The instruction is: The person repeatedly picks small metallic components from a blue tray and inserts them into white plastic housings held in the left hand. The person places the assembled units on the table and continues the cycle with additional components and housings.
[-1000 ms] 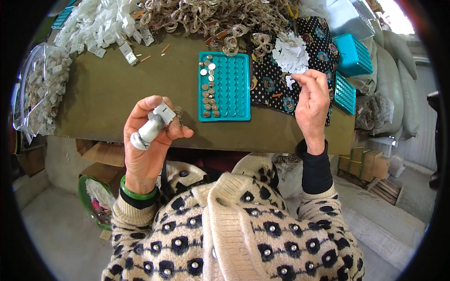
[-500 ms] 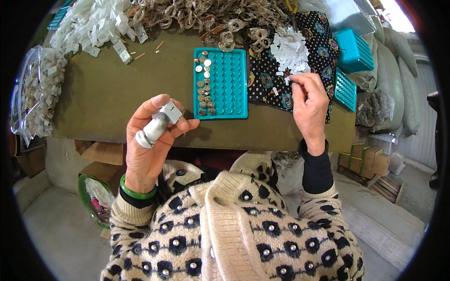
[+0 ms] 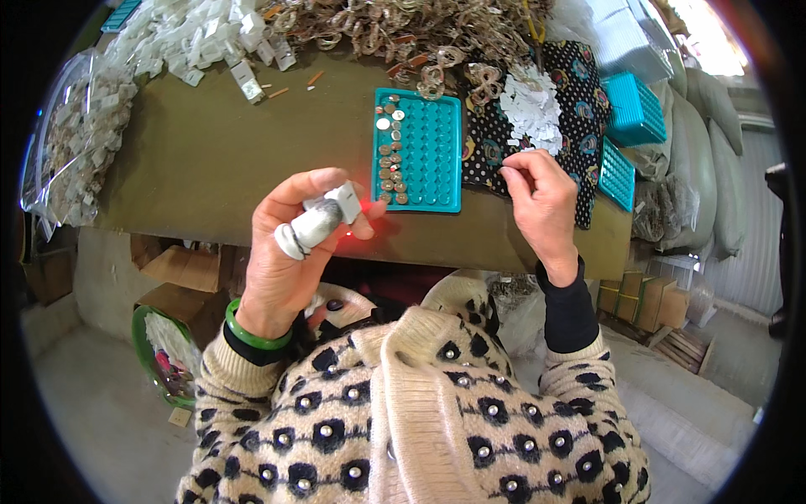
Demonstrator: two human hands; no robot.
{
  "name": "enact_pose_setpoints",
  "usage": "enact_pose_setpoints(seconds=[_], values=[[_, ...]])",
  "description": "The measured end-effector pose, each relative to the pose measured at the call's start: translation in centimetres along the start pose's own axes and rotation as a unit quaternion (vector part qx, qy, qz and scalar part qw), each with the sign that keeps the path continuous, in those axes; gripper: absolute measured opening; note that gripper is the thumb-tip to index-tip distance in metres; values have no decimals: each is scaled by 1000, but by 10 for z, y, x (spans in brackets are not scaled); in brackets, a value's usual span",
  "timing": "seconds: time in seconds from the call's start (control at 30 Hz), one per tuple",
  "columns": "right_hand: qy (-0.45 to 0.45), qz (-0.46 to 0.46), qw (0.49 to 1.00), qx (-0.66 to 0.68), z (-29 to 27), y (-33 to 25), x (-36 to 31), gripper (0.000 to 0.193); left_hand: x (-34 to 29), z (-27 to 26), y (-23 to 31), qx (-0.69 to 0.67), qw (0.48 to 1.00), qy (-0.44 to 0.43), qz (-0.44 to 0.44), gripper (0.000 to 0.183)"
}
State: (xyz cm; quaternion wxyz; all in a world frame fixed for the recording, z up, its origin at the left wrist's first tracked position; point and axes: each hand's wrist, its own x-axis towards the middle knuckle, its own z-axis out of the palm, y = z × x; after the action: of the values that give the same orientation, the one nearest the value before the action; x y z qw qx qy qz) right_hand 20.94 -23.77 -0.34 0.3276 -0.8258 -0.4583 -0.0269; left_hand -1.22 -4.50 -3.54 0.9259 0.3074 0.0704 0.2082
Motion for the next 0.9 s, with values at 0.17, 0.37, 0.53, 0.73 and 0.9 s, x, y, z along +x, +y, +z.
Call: enact_pose_setpoints(seconds=[0.17,0.37,0.53,0.73,0.9], values=[[-18,151,919,364,-3,-46,7,6,-1,5,4,-15,998,49,-34,42],[-63,13,895,442,41,-93,13,8,-7,5,8,-54,997,38,-40,46],[-67,-19,909,411,60,-107,11,7,-7,4,9,-57,994,83,-48,46],[-34,-3,908,417,72,-113,11,6,-6,4,10,-113,989,58,-75,44],[-45,-27,924,378,74,-112,12,6,-6,4,10,-102,990,63,-76,42]])
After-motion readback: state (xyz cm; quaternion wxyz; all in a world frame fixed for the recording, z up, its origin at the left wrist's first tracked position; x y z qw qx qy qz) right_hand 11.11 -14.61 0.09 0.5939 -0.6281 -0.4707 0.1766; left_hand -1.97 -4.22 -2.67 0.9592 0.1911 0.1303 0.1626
